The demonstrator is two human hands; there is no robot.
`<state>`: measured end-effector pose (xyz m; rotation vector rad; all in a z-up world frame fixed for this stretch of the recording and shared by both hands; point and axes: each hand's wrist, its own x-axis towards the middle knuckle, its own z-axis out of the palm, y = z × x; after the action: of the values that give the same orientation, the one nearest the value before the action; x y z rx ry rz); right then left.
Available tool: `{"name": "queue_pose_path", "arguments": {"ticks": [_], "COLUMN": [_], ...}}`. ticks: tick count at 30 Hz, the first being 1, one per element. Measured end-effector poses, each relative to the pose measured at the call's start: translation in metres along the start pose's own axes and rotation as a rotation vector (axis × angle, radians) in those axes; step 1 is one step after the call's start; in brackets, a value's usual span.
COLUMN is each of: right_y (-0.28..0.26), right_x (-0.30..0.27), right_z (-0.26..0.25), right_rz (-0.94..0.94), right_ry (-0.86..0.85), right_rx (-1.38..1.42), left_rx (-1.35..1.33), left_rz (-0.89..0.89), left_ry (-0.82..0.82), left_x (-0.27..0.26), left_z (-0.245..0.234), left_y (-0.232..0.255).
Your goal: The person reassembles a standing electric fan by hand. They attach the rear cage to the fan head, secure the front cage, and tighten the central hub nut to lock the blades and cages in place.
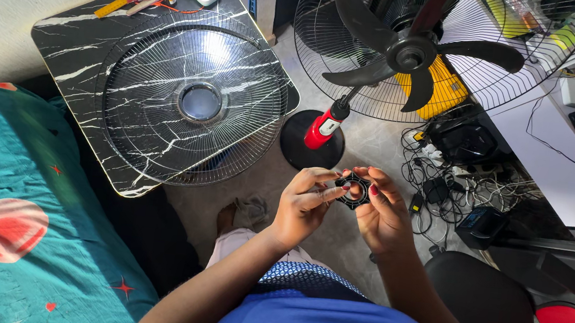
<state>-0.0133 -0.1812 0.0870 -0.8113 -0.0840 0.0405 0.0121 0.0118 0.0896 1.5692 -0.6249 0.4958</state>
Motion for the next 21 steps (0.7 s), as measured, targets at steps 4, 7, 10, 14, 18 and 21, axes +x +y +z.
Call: {"name": "queue_pose_path", "arguments": {"ticks": [4,7,10,14,18,21], "right_y": [0.0,0.0,0.001,0.003,0.007,0.011], "right_x": [-0.001,0.0,0.001,0.002,0.005,0.008], "right_z": [-0.001,-0.001,0.002,0.006,0.008,0.01], "right_rz": [-0.014,-0.002,-0.01,0.011,0.041,0.053], "right_ry": [0.011,0.028,0.007,-0.001,0.049,0.2], "right_rx": [-0.017,0.004,0.008,0.0,-0.047,-0.096], "left_rx": [0.004,0.001,0.038,0.045,-0.07,-0.302], "left_rz": [-0.002,-0.018,0.002,0.013,-0.072,-0.415], "left_ry": [-0.005,-0.005,-0.004,-0.019,-0.013,-0.003], "left_x": [0.0,-0.001,0.0,-0.002,-0.011,-0.02], "left_z": [0.0,0.001,-0.001,-0.005,-0.007,-0.004], "left_y": [0.0,0.001,0.001,-0.003,-0.012,-0.024]}}
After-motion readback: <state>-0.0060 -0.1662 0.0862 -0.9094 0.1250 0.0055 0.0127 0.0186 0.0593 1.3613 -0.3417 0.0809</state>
